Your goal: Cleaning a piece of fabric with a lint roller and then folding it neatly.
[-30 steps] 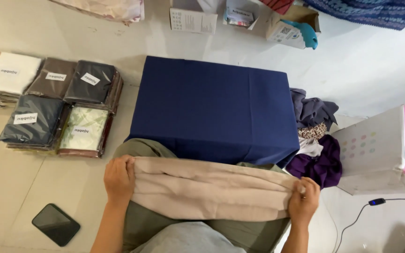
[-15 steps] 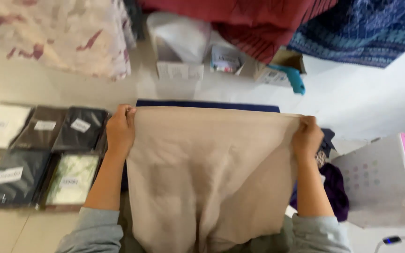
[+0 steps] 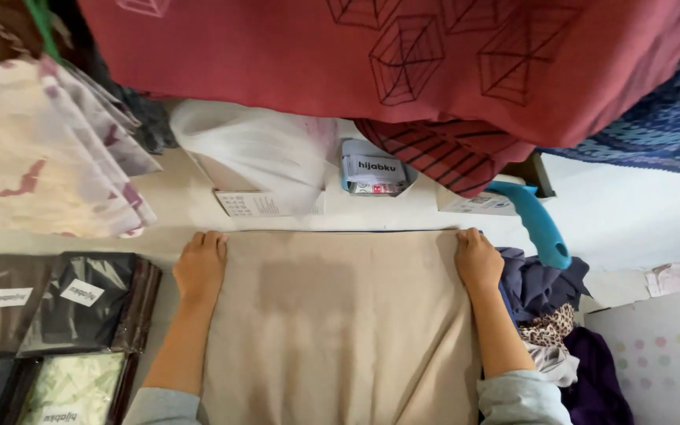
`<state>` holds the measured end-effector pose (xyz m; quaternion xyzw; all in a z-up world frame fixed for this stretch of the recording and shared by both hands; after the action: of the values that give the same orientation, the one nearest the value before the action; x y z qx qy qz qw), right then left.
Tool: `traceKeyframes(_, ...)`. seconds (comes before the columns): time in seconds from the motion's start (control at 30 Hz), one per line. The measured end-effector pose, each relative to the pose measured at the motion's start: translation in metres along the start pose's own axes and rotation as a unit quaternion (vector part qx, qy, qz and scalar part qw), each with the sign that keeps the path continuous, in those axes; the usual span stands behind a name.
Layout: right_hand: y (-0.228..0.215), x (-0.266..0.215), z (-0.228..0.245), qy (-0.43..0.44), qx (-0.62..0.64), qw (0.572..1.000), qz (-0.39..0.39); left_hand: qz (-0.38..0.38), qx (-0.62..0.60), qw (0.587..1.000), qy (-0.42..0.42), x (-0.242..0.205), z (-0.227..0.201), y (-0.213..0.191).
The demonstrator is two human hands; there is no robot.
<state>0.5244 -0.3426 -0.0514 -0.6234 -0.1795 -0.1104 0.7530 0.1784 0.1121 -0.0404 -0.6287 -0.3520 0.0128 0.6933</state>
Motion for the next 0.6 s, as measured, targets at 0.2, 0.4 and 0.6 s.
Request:
traceKeyframes(0.2, -0.011, 0.01, -0.007, 0.055, 0.095, 0.993, 0.031, 0.047, -0.123, 0.988, -0.086, 0.001, 0.007, -0.002)
traceKeyframes(0.4, -0.119, -0.052, -0.082, 0.134, 0.197, 0.967, 0.093, 0.006, -0.266, 0.954, -0.141, -0.069, 0.037, -0.099)
traceKeyframes(0.6, -0.196, -0.226, -0.099, 0.205, 0.209, 0.927, 0.233, 0.352, -0.253, 0.866, -0.25, -0.202, 0.008, -0.193)
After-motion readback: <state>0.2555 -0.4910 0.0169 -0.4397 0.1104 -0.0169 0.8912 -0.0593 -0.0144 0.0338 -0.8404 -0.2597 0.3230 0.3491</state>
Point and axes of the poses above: each hand's wrist, its own x-axis towards the middle knuckle, its own y-axis out of the palm, z = x × y, the point moved 1 cm from there along x, towards the middle knuckle, and after that the axes turned 15 degrees about y, right-handed, at the moved point
